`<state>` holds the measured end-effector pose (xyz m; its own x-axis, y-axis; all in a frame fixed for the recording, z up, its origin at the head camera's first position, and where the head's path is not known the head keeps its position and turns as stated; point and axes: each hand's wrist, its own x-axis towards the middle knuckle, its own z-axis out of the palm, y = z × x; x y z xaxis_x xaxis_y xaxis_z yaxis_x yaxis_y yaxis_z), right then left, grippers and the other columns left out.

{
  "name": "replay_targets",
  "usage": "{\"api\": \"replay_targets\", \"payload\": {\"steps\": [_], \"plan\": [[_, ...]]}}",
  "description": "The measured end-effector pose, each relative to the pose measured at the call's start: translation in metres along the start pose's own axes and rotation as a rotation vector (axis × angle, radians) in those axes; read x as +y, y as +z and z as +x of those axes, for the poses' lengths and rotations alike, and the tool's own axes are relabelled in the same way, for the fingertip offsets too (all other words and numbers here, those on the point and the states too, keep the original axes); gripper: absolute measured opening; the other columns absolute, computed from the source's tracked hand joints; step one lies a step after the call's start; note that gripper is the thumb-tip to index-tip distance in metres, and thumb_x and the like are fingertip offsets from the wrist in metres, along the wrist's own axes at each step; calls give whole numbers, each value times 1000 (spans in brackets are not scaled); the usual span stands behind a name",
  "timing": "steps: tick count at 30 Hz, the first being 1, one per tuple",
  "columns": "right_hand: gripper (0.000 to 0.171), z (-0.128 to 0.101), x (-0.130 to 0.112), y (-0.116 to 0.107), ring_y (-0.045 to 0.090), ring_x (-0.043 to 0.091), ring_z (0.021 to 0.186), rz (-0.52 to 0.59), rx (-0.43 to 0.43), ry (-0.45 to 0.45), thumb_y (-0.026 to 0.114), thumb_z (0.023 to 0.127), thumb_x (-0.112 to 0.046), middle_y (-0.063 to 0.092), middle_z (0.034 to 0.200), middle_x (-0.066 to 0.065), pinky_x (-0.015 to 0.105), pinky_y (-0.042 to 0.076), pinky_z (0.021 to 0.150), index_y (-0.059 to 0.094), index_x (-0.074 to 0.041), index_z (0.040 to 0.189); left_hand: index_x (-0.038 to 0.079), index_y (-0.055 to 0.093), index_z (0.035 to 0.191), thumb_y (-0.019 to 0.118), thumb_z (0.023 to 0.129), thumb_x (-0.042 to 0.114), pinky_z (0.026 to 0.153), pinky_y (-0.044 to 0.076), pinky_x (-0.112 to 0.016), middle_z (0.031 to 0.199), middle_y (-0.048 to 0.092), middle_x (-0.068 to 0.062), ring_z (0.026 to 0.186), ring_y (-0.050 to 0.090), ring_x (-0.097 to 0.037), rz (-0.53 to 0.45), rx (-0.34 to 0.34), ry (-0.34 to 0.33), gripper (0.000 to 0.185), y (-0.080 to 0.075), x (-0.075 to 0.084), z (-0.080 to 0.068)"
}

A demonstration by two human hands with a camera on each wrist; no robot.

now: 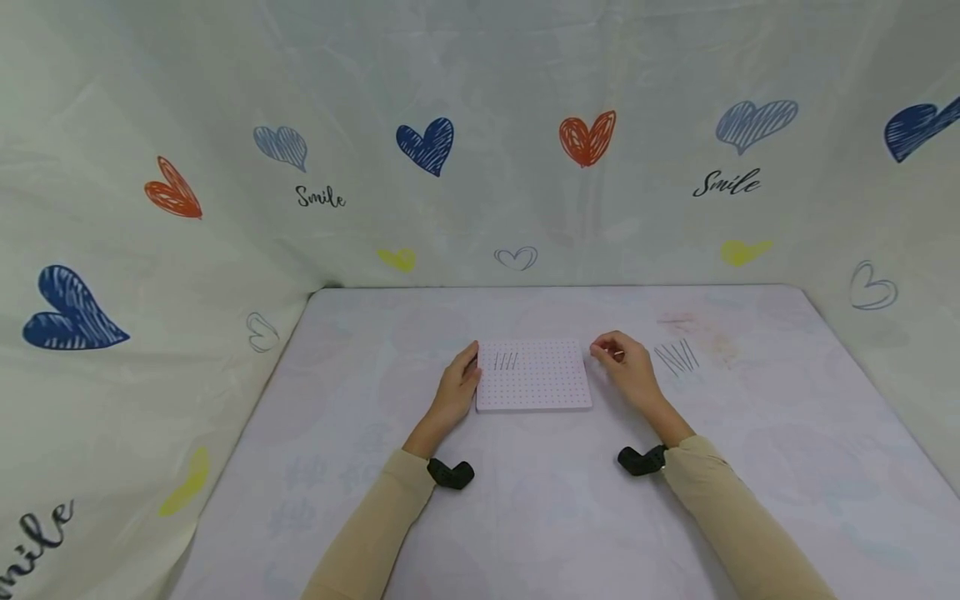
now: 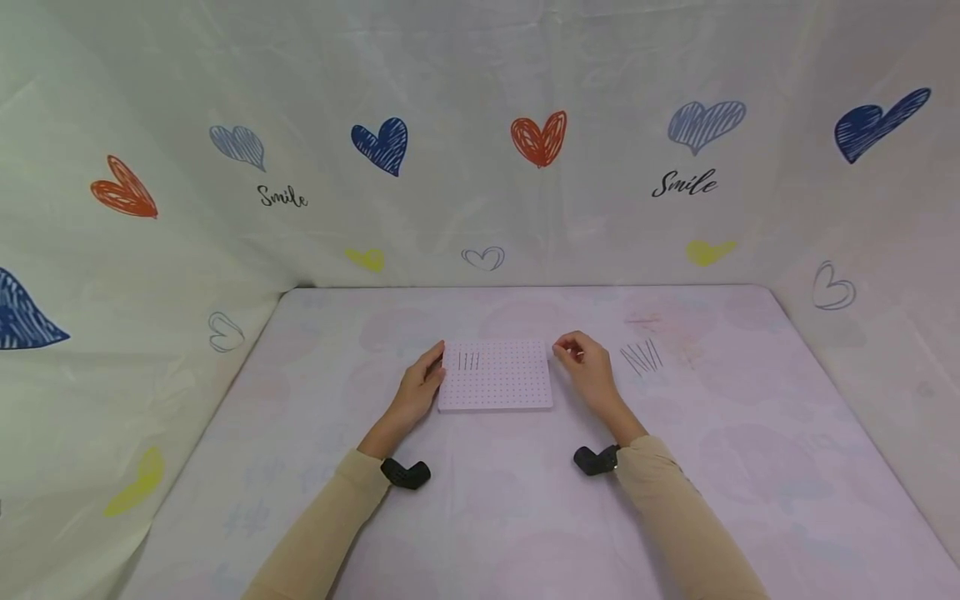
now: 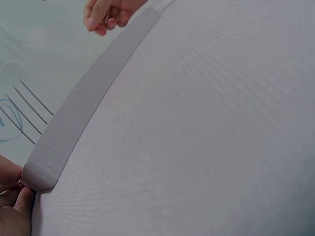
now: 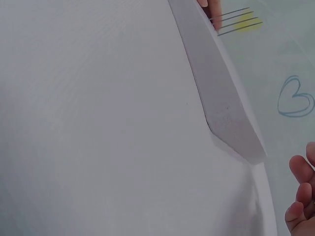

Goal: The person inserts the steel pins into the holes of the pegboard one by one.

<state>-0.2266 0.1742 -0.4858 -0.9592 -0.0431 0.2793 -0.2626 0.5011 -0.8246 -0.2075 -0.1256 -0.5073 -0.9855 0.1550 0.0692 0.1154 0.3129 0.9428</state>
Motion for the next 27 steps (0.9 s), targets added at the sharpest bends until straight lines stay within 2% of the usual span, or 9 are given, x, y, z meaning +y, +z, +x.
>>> {"api": "replay_targets", "payload": {"steps": [9, 20, 27], "plan": [[13, -2, 15, -21, 53, 21, 83, -42, 52, 3, 66, 97, -7, 65, 91, 17, 12, 42, 62, 67, 5, 101, -6, 24, 154, 39, 106, 0, 118, 29, -34, 160, 25, -20, 146, 28, -29, 16, -1, -3, 51, -1, 0, 0], [17, -8, 30, -45, 53, 8, 83, -88, 107, 26, 66, 97, -11, 66, 94, 18, 12, 42, 68, 69, 5, 103, -4, 25, 155, 40, 106, 1, 118, 29, -34, 160, 26, -18, 146, 29, -28, 27, 7, -15, 51, -1, 1, 0], [16, -8, 39, -53, 52, 1, 74, -88, 193, 66, 71, 92, -7, 67, 91, 18, 10, 42, 64, 72, 5, 103, -5, 25, 155, 40, 106, 1, 118, 29, -34, 160, 25, -19, 146, 29, -29, 22, 5, -10, 51, 0, 1, 0]]}}
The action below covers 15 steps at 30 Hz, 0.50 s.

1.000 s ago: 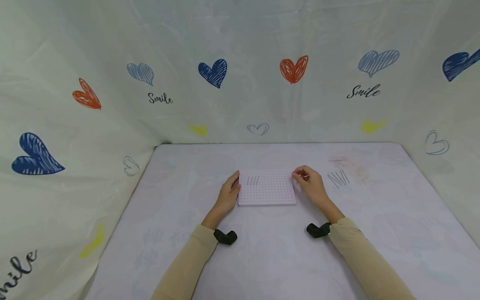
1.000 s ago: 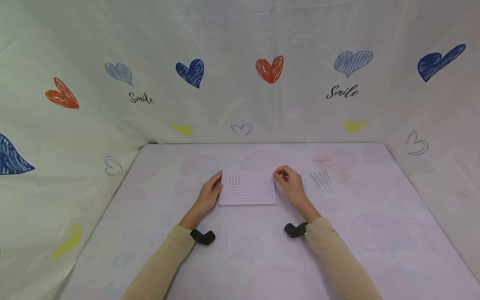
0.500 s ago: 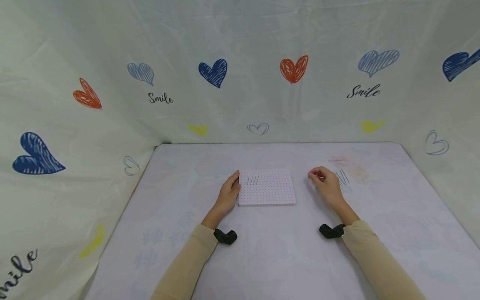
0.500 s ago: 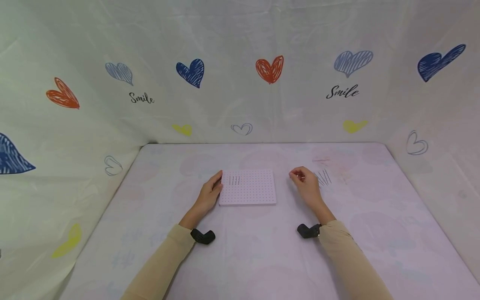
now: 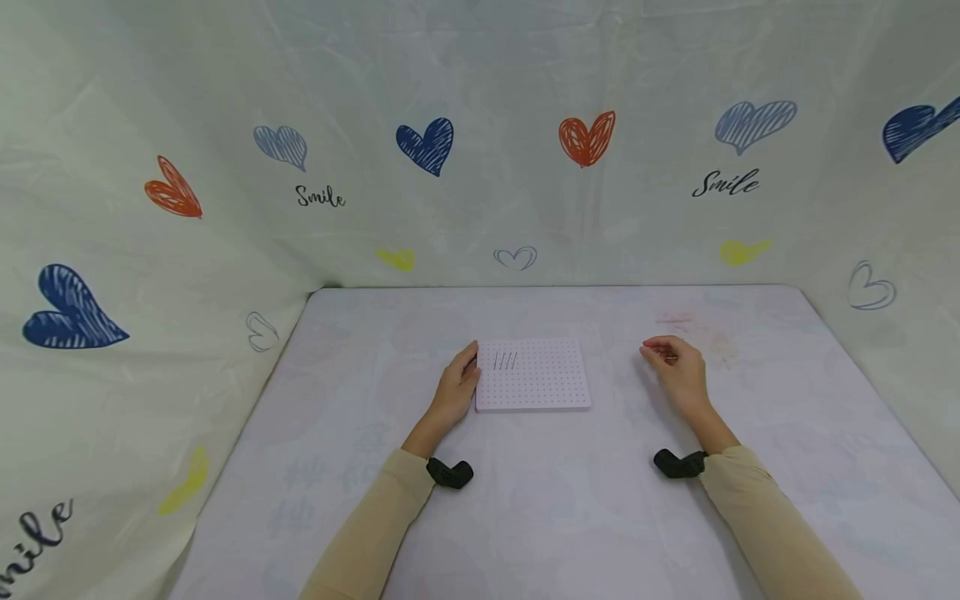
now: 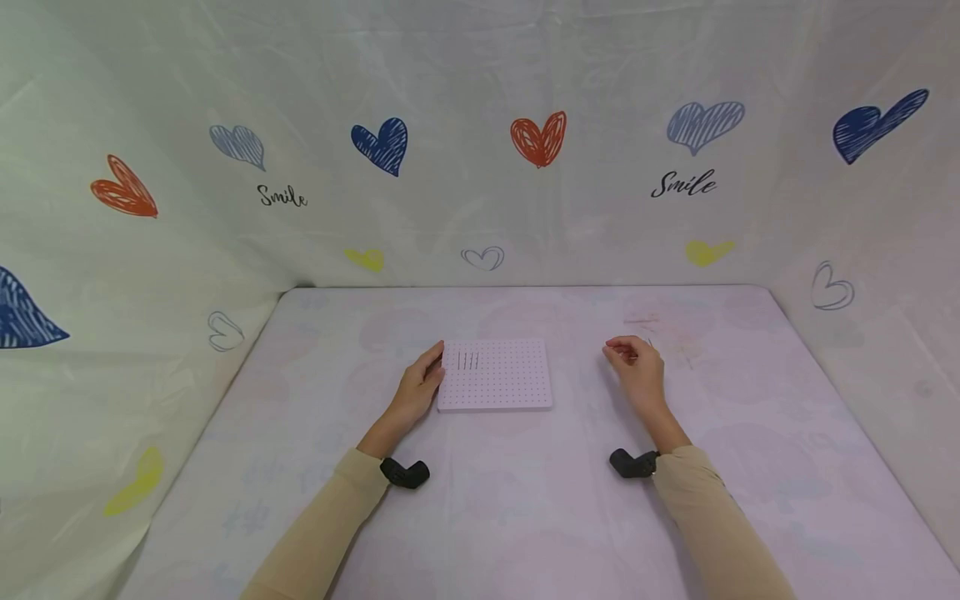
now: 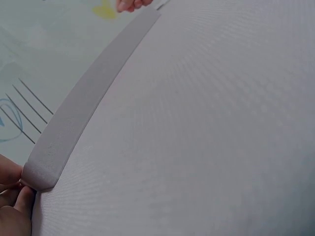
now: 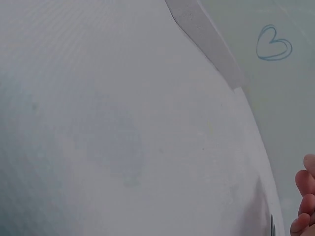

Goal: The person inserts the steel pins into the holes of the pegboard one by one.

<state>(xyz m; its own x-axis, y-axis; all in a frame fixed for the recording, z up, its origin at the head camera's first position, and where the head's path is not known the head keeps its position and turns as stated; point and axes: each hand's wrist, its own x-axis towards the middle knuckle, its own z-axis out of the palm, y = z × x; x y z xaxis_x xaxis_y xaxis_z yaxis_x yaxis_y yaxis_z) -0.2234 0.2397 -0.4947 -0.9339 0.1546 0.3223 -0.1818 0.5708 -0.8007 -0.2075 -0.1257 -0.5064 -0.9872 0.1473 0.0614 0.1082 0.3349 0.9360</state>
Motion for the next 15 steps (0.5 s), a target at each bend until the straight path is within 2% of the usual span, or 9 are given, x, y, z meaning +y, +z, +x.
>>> {"api": "replay_targets", "payload": {"steps": [4, 15], "plan": [[19, 1, 3, -3, 50, 0, 70, 6, 22, 31, 75, 90, -6, 67, 88, 17, 10, 41, 59, 72, 6, 104, -5, 24, 154, 40, 106, 0, 118, 29, -33, 160, 26, -19, 146, 28, -28, -9, 1, 0, 51, 0, -1, 1], [21, -3, 7, -12, 50, 0, 69, -22, 36, 89, 76, 89, -9, 68, 87, 17, 10, 40, 59, 72, 6, 102, -6, 25, 154, 40, 105, -1, 118, 29, -34, 160, 26, -19, 146, 28, -28, -21, 6, 1, 51, 1, 1, 0]]}}
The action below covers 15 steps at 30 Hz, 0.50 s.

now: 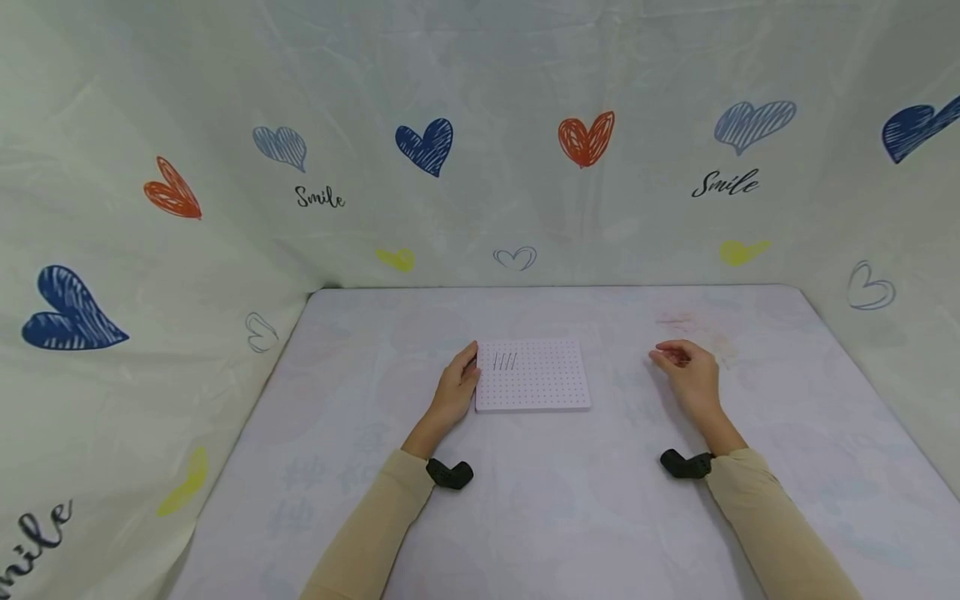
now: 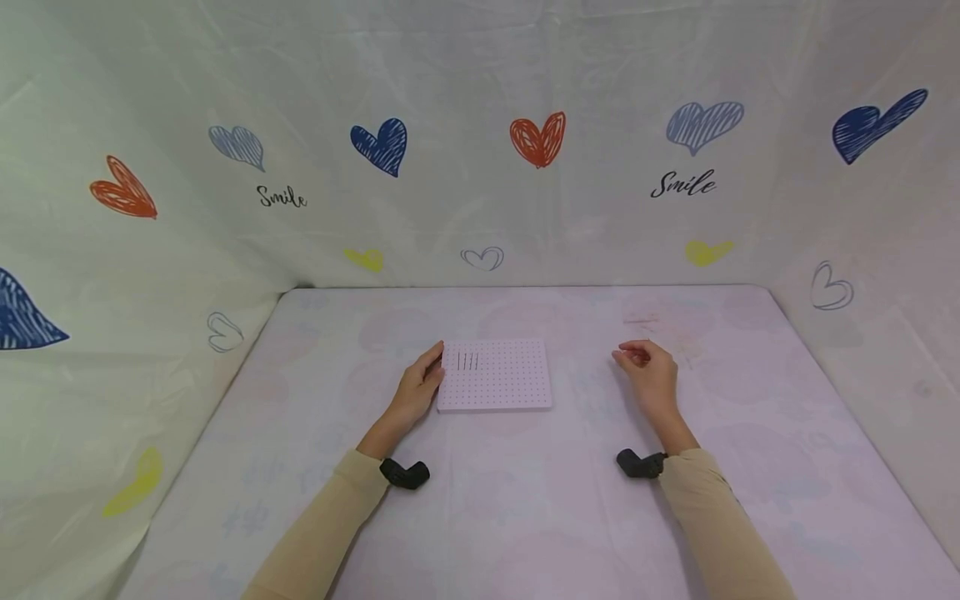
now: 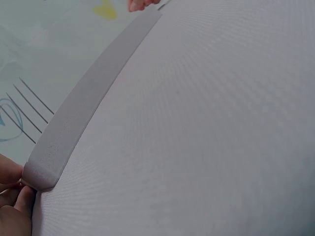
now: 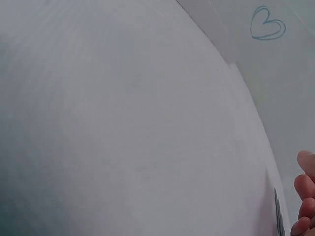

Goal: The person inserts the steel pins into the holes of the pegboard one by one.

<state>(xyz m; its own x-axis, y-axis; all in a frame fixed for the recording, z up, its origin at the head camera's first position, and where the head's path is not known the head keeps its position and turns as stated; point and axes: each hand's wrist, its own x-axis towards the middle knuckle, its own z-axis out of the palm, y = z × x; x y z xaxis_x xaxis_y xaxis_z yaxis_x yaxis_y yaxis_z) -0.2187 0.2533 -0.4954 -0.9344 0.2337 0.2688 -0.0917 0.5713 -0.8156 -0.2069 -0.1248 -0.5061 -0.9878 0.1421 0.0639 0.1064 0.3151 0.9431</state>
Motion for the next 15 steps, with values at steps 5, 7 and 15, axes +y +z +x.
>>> {"api": "replay_targets", "payload": {"steps": [5, 7, 15], "plan": [[22, 0, 3, -3, 49, 0, 68, -5, 30, 38, 77, 88, -10, 67, 84, 10, 10, 40, 58, 73, 6, 102, -5, 25, 154, 40, 106, -1, 118, 29, -36, 160, 26, -19, 146, 29, -29, 4, 2, 7, 51, 0, -1, 0], [22, 1, 4, -4, 49, 0, 68, -4, 42, 50, 77, 88, -11, 66, 82, 8, 10, 39, 57, 73, 5, 102, -5, 25, 154, 40, 106, 0, 118, 29, -36, 160, 26, -19, 146, 29, -29, 6, 3, 8, 51, 0, -1, 0], [23, -1, 8, -8, 48, 1, 68, -18, 50, 73, 76, 90, -12, 64, 83, 11, 11, 39, 55, 72, 7, 103, -5, 25, 155, 40, 106, 0, 118, 28, -34, 161, 25, -18, 147, 27, -27, 3, 3, -5, 51, 0, 0, 0]]}}
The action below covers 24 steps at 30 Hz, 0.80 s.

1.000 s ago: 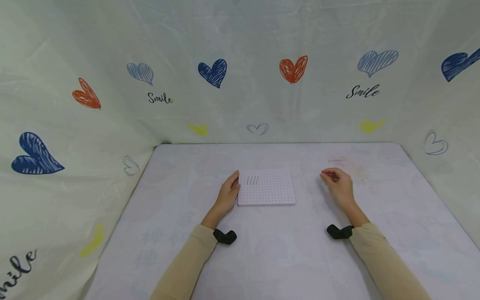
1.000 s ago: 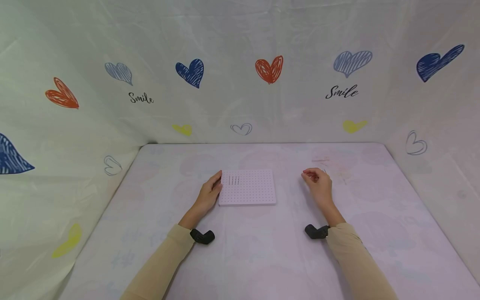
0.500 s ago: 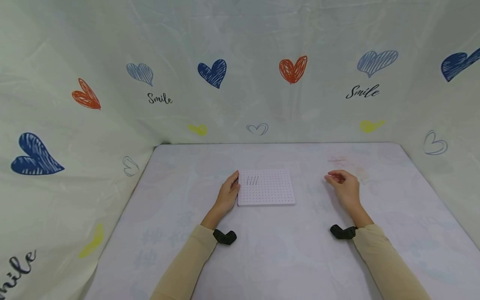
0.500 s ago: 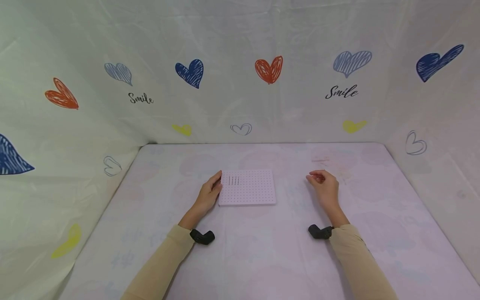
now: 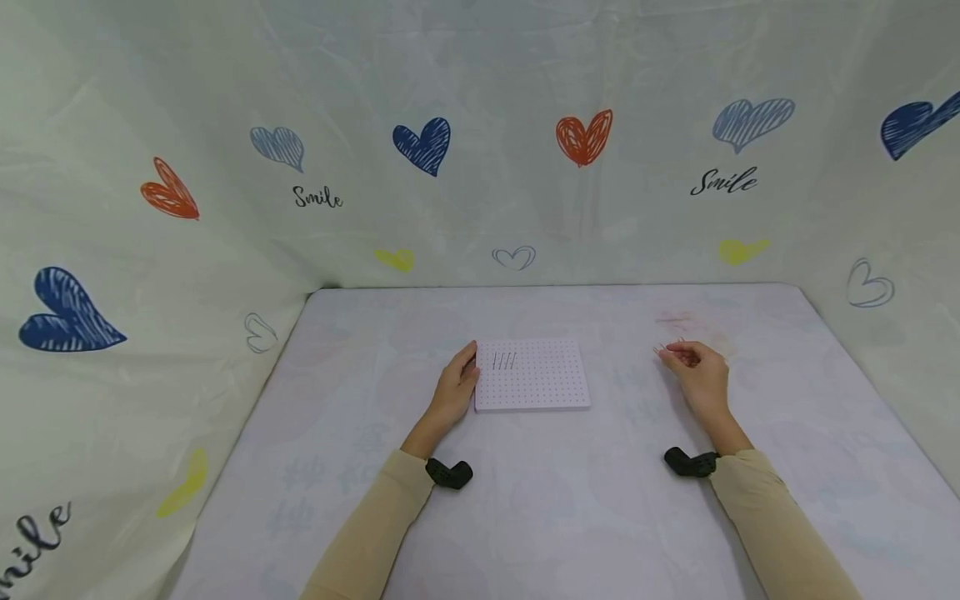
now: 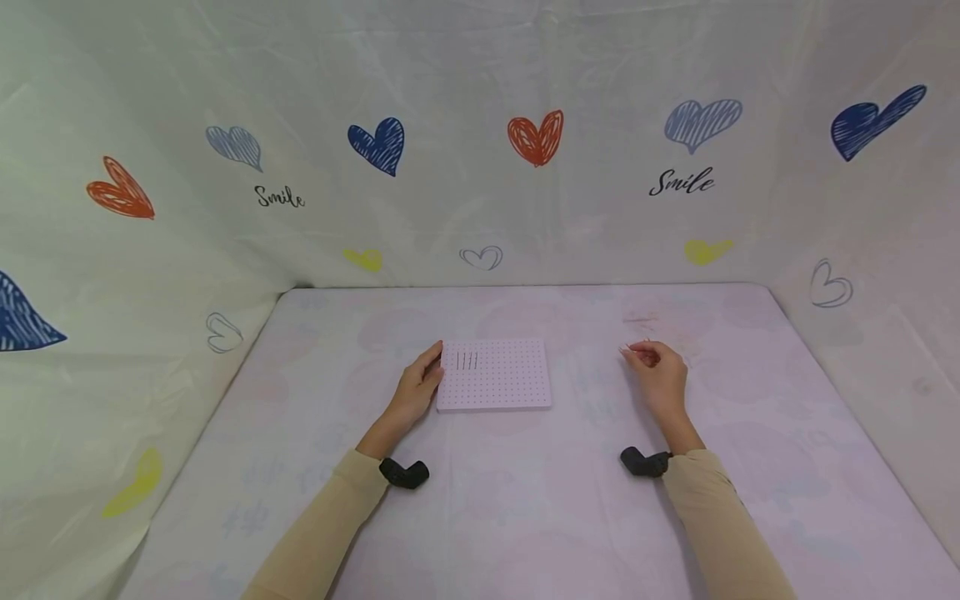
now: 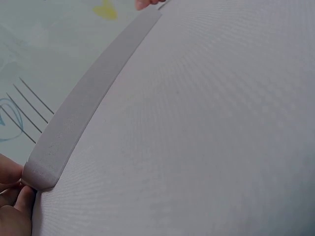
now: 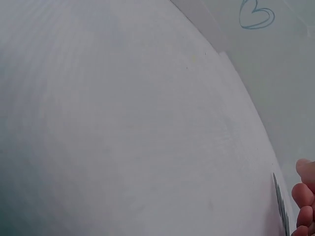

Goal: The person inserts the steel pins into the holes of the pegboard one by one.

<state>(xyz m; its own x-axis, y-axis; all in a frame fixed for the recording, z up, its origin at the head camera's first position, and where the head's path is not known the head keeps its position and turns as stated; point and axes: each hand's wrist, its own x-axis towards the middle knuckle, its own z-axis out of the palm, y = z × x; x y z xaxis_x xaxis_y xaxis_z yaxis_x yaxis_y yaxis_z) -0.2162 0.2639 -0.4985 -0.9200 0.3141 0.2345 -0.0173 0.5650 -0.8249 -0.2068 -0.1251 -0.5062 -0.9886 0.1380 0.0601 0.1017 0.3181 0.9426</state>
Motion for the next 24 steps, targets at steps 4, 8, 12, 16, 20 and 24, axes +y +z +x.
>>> {"api": "replay_targets", "payload": {"steps": [4, 8, 12, 16, 20, 24], "plan": [[23, 0, 2, -2, 47, 2, 68, -22, -11, 8, 75, 91, -12, 63, 83, 10, 11, 39, 56, 72, 7, 103, -5, 25, 154, 40, 106, -1, 118, 28, -35, 161, 25, -18, 147, 27, -28, -2, 2, -2, 51, 0, 0, 0], [22, 1, 5, -2, 47, 3, 66, -53, -16, 3, 74, 91, -12, 61, 78, 9, 12, 37, 55, 72, 8, 101, -6, 26, 154, 40, 105, -1, 119, 28, -38, 160, 25, -20, 147, 27, -30, -4, 8, 2, 51, 1, 1, 0], [21, 1, 8, -1, 47, 6, 66, -81, -26, -5, 73, 92, -11, 60, 77, 11, 14, 37, 54, 72, 8, 101, -5, 27, 154, 40, 105, -1, 119, 28, -38, 160, 26, -20, 146, 28, -30, 1, 12, 2, 50, 1, 1, -1], [22, 1, 10, 1, 46, 10, 67, -95, -28, -17, 73, 92, -12, 59, 77, 12, 15, 36, 54, 72, 8, 100, -6, 27, 153, 40, 105, -1, 119, 28, -38, 160, 27, -20, 146, 28, -30, -6, 18, 0, 50, 1, 7, -3], [21, 2, 12, 3, 46, 11, 67, -102, -22, -20, 74, 91, -13, 58, 77, 11, 16, 36, 54, 73, 7, 99, -5, 27, 154, 41, 106, 0, 119, 28, -36, 160, 27, -19, 146, 28, -28, 4, 14, 0, 51, 1, 1, -1], [20, 1, 12, 5, 48, 13, 68, -113, -15, -23, 74, 92, -12, 59, 78, 11, 17, 35, 54, 73, 7, 98, -5, 26, 154, 41, 105, 0, 118, 29, -36, 160, 26, -19, 146, 28, -28, 11, 11, -5, 51, 1, 1, 0]]}}
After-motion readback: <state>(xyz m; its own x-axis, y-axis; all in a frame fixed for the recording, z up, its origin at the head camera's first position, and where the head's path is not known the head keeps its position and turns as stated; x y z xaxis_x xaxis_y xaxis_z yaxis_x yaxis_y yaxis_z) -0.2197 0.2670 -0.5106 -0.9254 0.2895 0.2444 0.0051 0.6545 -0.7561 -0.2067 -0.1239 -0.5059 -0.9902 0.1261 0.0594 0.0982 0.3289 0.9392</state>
